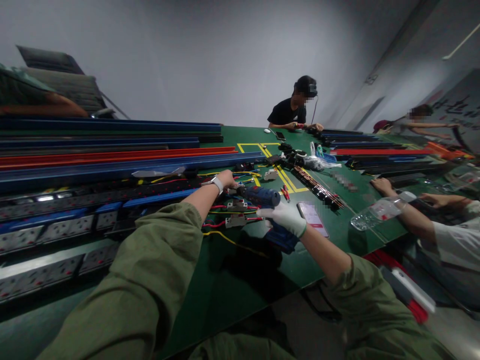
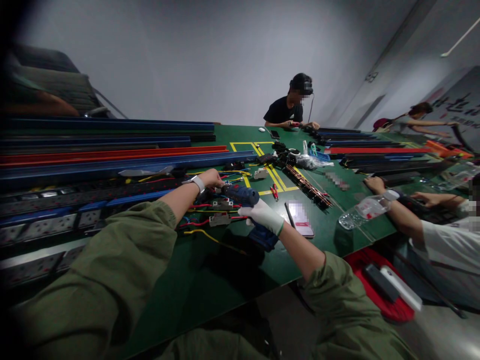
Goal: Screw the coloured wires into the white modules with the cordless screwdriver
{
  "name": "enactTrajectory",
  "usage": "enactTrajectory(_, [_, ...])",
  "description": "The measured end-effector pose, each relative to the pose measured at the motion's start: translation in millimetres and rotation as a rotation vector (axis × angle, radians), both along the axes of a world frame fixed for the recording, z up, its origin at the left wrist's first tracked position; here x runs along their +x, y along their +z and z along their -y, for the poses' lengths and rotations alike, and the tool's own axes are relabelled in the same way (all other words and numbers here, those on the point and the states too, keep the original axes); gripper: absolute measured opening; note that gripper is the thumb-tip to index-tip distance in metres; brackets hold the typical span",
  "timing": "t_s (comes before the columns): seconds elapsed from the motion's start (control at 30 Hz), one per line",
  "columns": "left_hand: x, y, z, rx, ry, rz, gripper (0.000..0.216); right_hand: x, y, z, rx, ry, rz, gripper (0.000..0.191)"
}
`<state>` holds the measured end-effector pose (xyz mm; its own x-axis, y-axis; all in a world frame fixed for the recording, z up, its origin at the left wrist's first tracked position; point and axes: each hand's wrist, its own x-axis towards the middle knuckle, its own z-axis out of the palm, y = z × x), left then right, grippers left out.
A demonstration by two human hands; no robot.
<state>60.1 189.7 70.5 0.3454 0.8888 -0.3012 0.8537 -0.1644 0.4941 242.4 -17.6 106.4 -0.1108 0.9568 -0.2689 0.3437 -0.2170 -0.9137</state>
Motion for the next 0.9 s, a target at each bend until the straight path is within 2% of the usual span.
enactTrajectory(0.07, [1,-0.8,-1,0.002,-0.007,-0.015,0.026,0,1.5,0,-0.002,0.007,-0.001,0.044])
enactTrajectory(0.23, [2,0.5,0,-0.093,0.017,-0.008,0.030,-1,1.5,1,-0.019,0.011,0.033,0.033])
enactTrajectory(0.43, [1,5.0,5,-0.035,0.025,0.005,0.033,-4,3.8,4,-0.032,-0.023,0.018,0.026])
enactTrajectory(0.57, [2,8.9,7,-0.076,0.024,-0.002,0.029,-6,6.1,6,-0.033,-0.015,0.007,0.032])
enactTrajectory(0.67, [1,11.3,9,-0.041,0.035,-0.005,0.031,-4,2.4,3,-0.016,-0.021,-0.070,0.038])
enactTrajectory(0.9, [-1,14.3,12,-0.063,0.012,0.002,0.028,-3,0.7,1,-0.024,-0.057,-0.060,0.034])
